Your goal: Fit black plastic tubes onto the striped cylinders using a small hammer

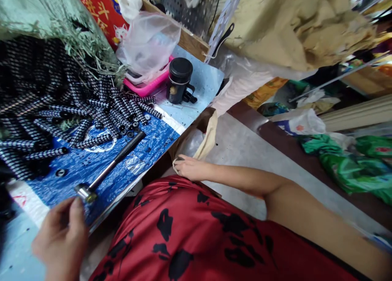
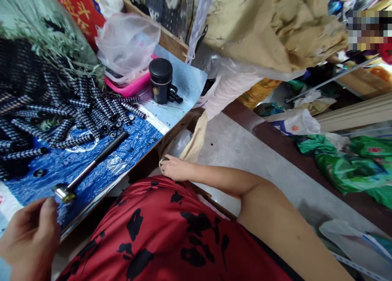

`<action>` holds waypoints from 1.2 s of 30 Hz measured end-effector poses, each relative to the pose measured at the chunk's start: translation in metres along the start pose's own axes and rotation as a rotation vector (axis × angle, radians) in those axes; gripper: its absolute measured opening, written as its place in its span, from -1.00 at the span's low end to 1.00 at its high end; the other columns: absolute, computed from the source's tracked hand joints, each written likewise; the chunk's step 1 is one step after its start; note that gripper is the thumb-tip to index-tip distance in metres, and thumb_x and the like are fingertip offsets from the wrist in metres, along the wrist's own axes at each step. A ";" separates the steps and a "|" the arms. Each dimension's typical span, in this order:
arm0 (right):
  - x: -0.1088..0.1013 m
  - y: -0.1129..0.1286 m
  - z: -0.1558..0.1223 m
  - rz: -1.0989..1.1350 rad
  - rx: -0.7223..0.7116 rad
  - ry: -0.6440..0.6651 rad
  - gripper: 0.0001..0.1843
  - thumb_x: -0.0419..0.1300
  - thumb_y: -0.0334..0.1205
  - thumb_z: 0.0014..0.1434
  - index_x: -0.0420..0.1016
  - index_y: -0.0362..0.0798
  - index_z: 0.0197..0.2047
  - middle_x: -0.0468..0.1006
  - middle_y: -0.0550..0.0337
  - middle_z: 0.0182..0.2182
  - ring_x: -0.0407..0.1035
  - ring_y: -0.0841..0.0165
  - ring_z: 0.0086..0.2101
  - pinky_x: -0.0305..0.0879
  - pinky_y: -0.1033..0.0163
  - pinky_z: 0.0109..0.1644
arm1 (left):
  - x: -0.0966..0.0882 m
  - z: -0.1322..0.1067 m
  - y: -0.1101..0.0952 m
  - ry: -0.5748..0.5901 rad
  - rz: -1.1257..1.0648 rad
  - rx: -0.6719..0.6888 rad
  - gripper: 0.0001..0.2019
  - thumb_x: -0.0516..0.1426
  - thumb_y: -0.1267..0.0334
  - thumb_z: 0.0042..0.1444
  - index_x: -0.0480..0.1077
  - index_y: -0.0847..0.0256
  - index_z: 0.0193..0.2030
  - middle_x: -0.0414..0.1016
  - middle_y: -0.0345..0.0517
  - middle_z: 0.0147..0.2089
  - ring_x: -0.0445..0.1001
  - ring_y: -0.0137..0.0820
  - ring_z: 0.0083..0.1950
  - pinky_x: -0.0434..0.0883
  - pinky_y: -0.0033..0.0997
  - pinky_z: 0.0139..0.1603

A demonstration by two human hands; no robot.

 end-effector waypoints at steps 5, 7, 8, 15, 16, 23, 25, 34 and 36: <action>-0.001 -0.039 0.014 0.000 0.178 0.041 -0.78 0.13 -0.36 0.30 0.58 -0.13 -0.07 0.59 -0.05 -0.08 0.40 0.16 0.00 0.11 0.04 0.17 | 0.036 -0.037 -0.095 0.446 -0.155 0.824 -0.82 0.19 0.15 0.34 0.51 0.12 -0.01 0.58 -0.17 -0.23 0.58 -0.41 -0.29 0.44 -0.48 -0.24; -0.004 -0.047 0.007 -0.003 0.261 0.026 -0.78 0.15 -0.30 0.32 0.57 -0.17 -0.04 0.59 -0.11 -0.07 0.42 0.14 0.00 0.12 0.03 0.18 | 0.052 -0.045 -0.110 0.637 -0.199 0.925 -0.83 0.17 0.17 0.37 0.49 0.12 0.02 0.60 -0.17 -0.21 0.61 -0.42 -0.26 0.48 -0.51 -0.21; -0.007 -0.051 0.001 -0.005 0.302 0.007 -0.75 0.17 -0.25 0.34 0.55 -0.18 -0.01 0.58 -0.13 -0.04 0.41 0.13 0.03 0.11 0.02 0.22 | 0.057 -0.047 -0.114 0.690 -0.206 0.940 -0.83 0.17 0.17 0.38 0.49 0.12 0.03 0.60 -0.17 -0.20 0.62 -0.42 -0.25 0.49 -0.52 -0.19; -0.037 -0.083 -0.048 -0.063 0.524 -0.151 -0.54 0.20 -0.04 0.37 0.45 -0.26 0.13 0.53 -0.31 0.07 0.41 0.01 0.11 0.14 -0.09 0.26 | 0.044 -0.035 -0.085 0.711 -0.215 0.676 -0.84 0.15 0.17 0.40 0.51 0.11 0.01 0.63 -0.18 -0.22 0.62 -0.43 -0.25 0.48 -0.51 -0.22; -0.044 -0.085 -0.053 -0.080 0.538 -0.162 -0.55 0.23 -0.08 0.34 0.46 -0.27 0.13 0.52 -0.36 0.07 0.42 -0.03 0.09 0.17 -0.12 0.24 | 0.037 -0.032 -0.075 0.676 -0.219 0.624 -0.84 0.16 0.17 0.39 0.52 0.11 0.00 0.64 -0.18 -0.21 0.63 -0.42 -0.23 0.48 -0.51 -0.22; -0.144 -0.001 -0.015 0.375 -0.065 -0.434 -0.64 0.04 -0.05 0.49 0.59 0.04 0.13 0.67 0.08 -0.03 0.56 0.29 -0.09 0.37 0.22 0.04 | 0.008 -0.016 -0.001 0.454 -0.376 0.098 -0.74 0.20 0.01 0.32 0.59 0.15 -0.15 0.60 -0.15 -0.33 0.52 -0.43 -0.38 0.43 -0.48 -0.34; -0.183 0.031 0.027 0.278 -0.119 -0.636 -0.63 0.02 -0.05 0.50 0.59 0.01 0.09 0.66 0.05 -0.02 0.53 0.22 -0.03 0.33 0.15 0.11 | 0.004 -0.004 0.009 0.371 -0.444 -0.036 -0.68 0.21 -0.05 0.28 0.57 0.19 -0.22 0.53 -0.16 -0.42 0.44 -0.45 -0.46 0.38 -0.49 -0.41; -0.220 0.073 0.183 -0.302 -0.046 -0.461 -0.71 -0.02 -0.31 0.44 0.51 -0.20 -0.02 0.60 -0.16 -0.17 0.41 0.07 -0.10 0.12 0.02 0.04 | -0.077 0.009 0.057 -0.116 0.191 0.055 -0.76 0.13 0.11 0.33 0.51 0.20 -0.26 0.53 -0.08 -0.34 0.44 -0.37 -0.35 0.31 -0.38 -0.26; -0.221 0.069 0.182 -0.283 -0.080 -0.499 -0.69 -0.01 -0.25 0.45 0.51 -0.19 0.01 0.61 -0.15 -0.17 0.44 0.08 -0.11 0.15 0.01 0.06 | -0.084 0.006 0.065 -0.153 0.373 0.094 -0.74 0.08 0.13 0.38 0.51 0.22 -0.24 0.53 -0.04 -0.33 0.46 -0.33 -0.31 0.28 -0.36 -0.26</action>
Point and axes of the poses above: each hand's wrist, its own z-axis towards the middle knuckle, its own x-axis out of the palm, y = z × x, the point moved 6 cm from there along z, towards the middle knuckle
